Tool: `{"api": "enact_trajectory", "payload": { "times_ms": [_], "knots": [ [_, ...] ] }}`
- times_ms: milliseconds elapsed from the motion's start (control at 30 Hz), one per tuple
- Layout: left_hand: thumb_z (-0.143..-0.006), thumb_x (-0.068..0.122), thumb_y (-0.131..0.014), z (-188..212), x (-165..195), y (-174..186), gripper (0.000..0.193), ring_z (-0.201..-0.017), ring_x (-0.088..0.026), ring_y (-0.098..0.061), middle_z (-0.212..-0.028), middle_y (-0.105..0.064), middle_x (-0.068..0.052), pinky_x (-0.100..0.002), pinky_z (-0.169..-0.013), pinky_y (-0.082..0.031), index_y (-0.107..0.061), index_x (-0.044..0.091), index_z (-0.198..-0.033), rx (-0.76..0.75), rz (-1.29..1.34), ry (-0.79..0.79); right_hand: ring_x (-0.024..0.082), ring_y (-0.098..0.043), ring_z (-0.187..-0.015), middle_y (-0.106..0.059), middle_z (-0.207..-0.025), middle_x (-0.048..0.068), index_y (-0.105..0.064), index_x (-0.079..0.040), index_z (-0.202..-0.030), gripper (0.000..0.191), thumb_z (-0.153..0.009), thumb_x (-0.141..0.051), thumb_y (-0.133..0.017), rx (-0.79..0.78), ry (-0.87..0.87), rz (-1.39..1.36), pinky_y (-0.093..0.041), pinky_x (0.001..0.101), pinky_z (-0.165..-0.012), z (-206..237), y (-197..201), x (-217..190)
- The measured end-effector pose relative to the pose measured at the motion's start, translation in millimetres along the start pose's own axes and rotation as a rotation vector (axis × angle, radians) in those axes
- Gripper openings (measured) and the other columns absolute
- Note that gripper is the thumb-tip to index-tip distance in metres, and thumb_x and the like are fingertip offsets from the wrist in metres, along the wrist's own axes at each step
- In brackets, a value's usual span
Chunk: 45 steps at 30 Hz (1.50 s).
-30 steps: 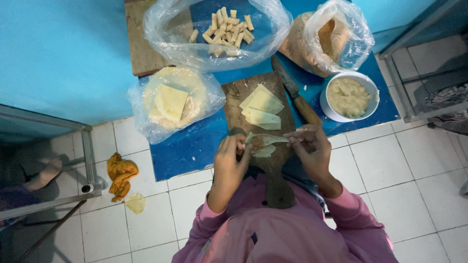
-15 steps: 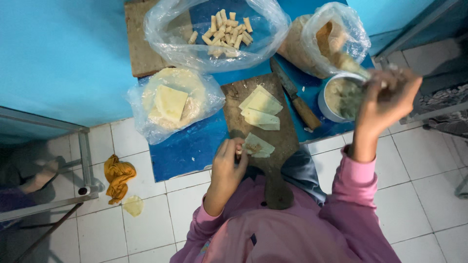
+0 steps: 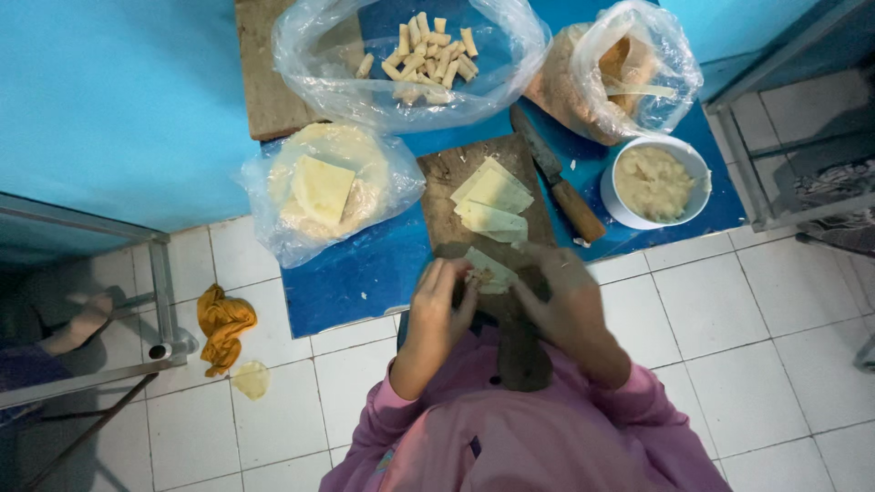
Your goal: The person sits on the floor and assembles filled dough snacks, placing a slice of cheese and a spoonful of filling onto flattened dough pieces and folding them over on a wooden board. Finished pieces are set aside as the person works through the dough pieces one at a time.
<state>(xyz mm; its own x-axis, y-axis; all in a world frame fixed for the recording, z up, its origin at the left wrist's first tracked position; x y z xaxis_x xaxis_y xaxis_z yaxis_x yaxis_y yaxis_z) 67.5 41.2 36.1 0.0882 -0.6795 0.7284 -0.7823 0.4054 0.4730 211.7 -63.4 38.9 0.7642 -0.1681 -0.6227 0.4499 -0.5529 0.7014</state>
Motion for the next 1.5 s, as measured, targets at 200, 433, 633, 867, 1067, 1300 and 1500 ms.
{"api": "enact_trajectory", "payload": {
  "times_ms": [200, 433, 633, 867, 1067, 1300, 1500],
  "knots": [
    [-0.083, -0.011, -0.069, -1.5, 1.6, 0.4, 0.026, -0.090, -0.038, -0.063, -0.098, -0.063, -0.018, -0.044, -0.077, -0.050, -0.060, -0.002, -0.106, -0.019, 0.021, 0.002, 0.032, -0.066, -0.093, -0.068, -0.097, 0.011, -0.063, -0.005, -0.127, 0.048, -0.082, -0.005, -0.078, 0.035, -0.034, -0.023, -0.052, 0.0429, -0.079, 3.9, -17.2, 3.1],
    [-0.081, -0.010, -0.068, -1.5, 2.8, 0.1, 0.026, -0.092, -0.038, -0.063, -0.099, -0.064, -0.018, -0.044, -0.079, -0.050, -0.060, -0.001, -0.104, -0.047, 0.001, -0.021, 0.032, -0.066, -0.103, -0.071, -0.110, 0.011, -0.067, -0.010, -0.118, 0.036, -0.084, -0.005, -0.079, 0.088, 0.149, -0.080, -0.051, 0.0399, -0.086, -0.3, -25.1, -5.5],
    [-0.083, -0.009, -0.069, -0.7, 0.0, 1.2, 0.025, -0.094, -0.039, -0.063, -0.099, -0.063, -0.018, -0.045, -0.080, -0.050, -0.061, -0.001, -0.105, -0.040, 0.002, 0.006, 0.030, -0.064, -0.100, -0.069, -0.104, 0.010, -0.065, -0.009, -0.132, 0.056, -0.077, -0.002, -0.072, 0.036, 0.299, 0.078, -0.045, 0.0482, -0.094, 1.3, -32.4, -15.2],
    [-0.084, -0.008, -0.068, -0.8, -0.8, 2.7, 0.024, -0.095, -0.040, -0.063, -0.100, -0.064, -0.019, -0.045, -0.080, -0.051, -0.061, -0.001, -0.106, -0.039, 0.012, 0.025, 0.021, -0.064, -0.095, -0.071, -0.101, 0.003, -0.059, -0.005, -0.139, 0.057, -0.083, -0.002, -0.069, 0.034, 0.423, 0.269, -0.039, 0.0638, -0.109, 19.2, -34.9, -30.9],
    [-0.084, -0.008, -0.069, -1.5, -0.2, 3.9, 0.024, -0.094, -0.040, -0.063, -0.099, -0.063, -0.019, -0.045, -0.079, -0.050, -0.060, -0.001, -0.105, -0.043, 0.008, 0.017, 0.023, -0.067, -0.097, -0.074, -0.107, 0.001, -0.061, -0.007, -0.132, 0.051, -0.083, -0.003, -0.073, 0.036, 0.371, 0.068, -0.043, 0.0545, -0.107, 3.9, -25.7, -17.6],
    [-0.084, -0.008, -0.069, -1.1, -3.8, 1.5, 0.024, -0.094, -0.039, -0.064, -0.099, -0.064, -0.018, -0.045, -0.079, -0.051, -0.060, -0.001, -0.104, -0.028, 0.017, 0.016, 0.029, -0.065, -0.094, -0.072, -0.101, 0.002, -0.065, -0.007, -0.125, 0.046, -0.083, -0.010, -0.084, 0.138, 0.209, -0.023, -0.049, 0.0414, -0.088, -4.8, -23.9, -0.4],
    [-0.084, -0.009, -0.069, 0.3, -4.5, -0.3, 0.022, -0.093, -0.039, -0.064, -0.099, -0.064, -0.018, -0.044, -0.079, -0.051, -0.060, -0.001, -0.103, -0.030, 0.009, 0.005, 0.038, -0.064, -0.097, -0.067, -0.107, 0.014, -0.059, -0.003, -0.130, 0.058, -0.077, -0.007, -0.082, 0.056, 0.014, 0.009, -0.050, 0.0443, -0.084, 9.0, -10.5, 4.4]
  ]
}}
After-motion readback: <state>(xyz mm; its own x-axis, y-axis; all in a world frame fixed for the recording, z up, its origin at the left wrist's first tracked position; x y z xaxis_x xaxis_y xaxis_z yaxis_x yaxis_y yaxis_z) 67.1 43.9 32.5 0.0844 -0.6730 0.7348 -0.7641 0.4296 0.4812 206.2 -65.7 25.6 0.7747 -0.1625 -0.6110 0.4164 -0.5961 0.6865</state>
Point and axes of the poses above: each hand's wrist, its own z-axis away from the middle knuckle, its own y-axis out of the back of the hand, x = y × z, the point moved 9 cm from there along -z, towards the middle knuckle
